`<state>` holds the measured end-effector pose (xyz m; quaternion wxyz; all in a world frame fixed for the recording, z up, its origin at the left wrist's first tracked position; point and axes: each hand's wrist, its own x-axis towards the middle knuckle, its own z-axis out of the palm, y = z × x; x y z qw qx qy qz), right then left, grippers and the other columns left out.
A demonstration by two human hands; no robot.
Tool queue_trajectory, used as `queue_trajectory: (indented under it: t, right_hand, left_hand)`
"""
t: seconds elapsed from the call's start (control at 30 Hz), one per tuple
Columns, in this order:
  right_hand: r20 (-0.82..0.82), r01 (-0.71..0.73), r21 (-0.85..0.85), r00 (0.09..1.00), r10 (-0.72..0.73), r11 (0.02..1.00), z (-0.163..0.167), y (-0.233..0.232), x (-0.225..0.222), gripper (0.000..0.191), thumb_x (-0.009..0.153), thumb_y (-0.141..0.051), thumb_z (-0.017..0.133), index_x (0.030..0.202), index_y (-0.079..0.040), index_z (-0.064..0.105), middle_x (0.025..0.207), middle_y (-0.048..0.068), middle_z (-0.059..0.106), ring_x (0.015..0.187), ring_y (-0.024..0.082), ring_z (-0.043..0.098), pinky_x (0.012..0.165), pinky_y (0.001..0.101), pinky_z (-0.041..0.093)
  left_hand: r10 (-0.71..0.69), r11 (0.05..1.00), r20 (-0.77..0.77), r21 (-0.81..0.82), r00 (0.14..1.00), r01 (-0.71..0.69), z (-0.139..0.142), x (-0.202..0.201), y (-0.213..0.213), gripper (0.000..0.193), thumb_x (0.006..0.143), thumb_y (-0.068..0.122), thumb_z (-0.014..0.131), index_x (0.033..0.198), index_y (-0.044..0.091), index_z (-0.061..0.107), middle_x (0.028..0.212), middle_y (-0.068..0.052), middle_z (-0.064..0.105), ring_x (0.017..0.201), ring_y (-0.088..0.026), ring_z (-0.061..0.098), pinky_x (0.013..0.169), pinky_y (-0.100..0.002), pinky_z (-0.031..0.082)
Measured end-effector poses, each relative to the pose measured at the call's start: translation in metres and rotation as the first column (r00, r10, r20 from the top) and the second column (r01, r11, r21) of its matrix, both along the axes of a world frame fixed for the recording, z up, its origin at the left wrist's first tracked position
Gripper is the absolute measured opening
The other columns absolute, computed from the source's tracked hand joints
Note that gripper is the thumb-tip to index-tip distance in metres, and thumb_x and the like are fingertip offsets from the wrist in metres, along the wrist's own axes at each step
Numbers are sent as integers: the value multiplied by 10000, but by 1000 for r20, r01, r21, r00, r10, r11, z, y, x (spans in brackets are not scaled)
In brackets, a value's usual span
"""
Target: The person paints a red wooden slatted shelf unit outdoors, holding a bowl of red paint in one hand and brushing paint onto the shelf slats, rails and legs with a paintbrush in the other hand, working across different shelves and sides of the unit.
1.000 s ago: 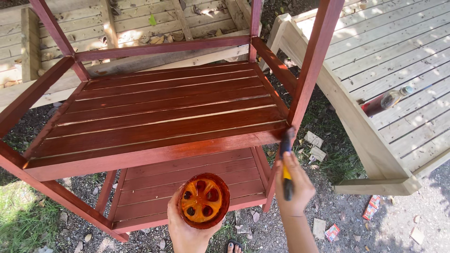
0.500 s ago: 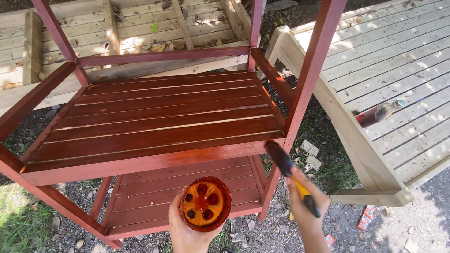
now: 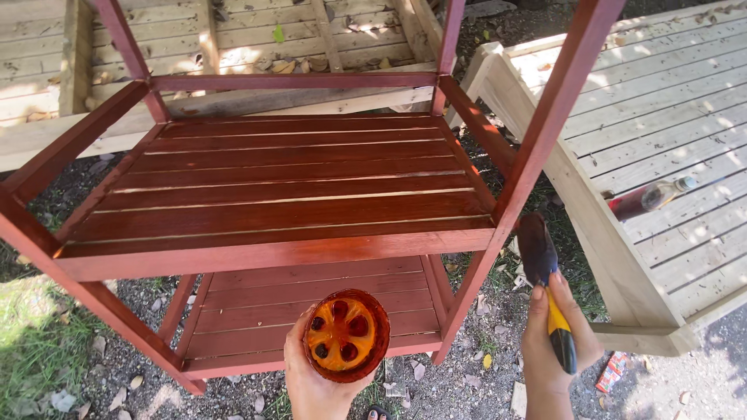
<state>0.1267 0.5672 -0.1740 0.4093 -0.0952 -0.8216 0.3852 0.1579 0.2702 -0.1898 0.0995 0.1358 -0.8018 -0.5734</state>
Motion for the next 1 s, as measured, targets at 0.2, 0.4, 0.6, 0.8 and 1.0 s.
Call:
queue_trajectory:
  t: [0.2, 0.4, 0.6, 0.8, 1.0]
  right_hand:
    - [43, 15, -41, 999, -13, 999, -24, -23, -9, 274, 1016, -5, 709, 1287, 34, 709, 1226, 190, 736, 1043, 162, 697, 926, 285, 573]
    - [229, 104, 64, 966, -116, 992, -82, -41, 28, 252, 961, -86, 750, 1196, 2, 757, 1136, 152, 767, 1005, 115, 713, 905, 277, 563]
    - [301, 158, -172, 948, -101, 972, -84, -45, 63, 265, 991, -79, 739, 1242, 5, 744, 1098, 153, 773, 930, 98, 676, 842, 251, 552]
    - [117, 201, -70, 974, -192, 977, -18, -34, 10, 274, 1044, -33, 720, 1307, 42, 710, 1177, 179, 744, 1006, 148, 692, 914, 260, 545]
    - [82, 102, -143, 993, -91, 984, -14, -103, -14, 239, 1001, 3, 709, 1234, 58, 711, 1247, 198, 727, 1159, 191, 691, 1027, 305, 543]
  left_hand:
    - [-11, 997, -107, 68, 994, 19, 0, 4, -24, 1155, 470, 198, 1023, 1387, 2, 348, 1332, -191, 533, 1223, -275, 637, 1001, -392, 568]
    - [-65, 990, -67, -133, 996, 55, 5, 9, -27, 1147, 412, 242, 1045, 1358, 46, 428, 1338, -175, 571, 1232, -331, 595, 1013, -459, 514]
    - [-125, 982, 24, -137, 992, 127, 7, 11, -41, 1220, 389, 240, 1041, 1433, 105, 425, 1335, -157, 565, 1246, -339, 559, 1047, -475, 472]
    - [-134, 981, -30, -145, 991, 128, 12, 8, -51, 1164, 410, 251, 1042, 1380, 86, 420, 1351, -164, 557, 1254, -350, 550, 1044, -489, 462]
    - [-70, 990, -26, -124, 997, 66, 17, 4, -78, 1175, 385, 248, 1045, 1372, 83, 428, 1337, -160, 551, 1261, -340, 543, 1037, -472, 476]
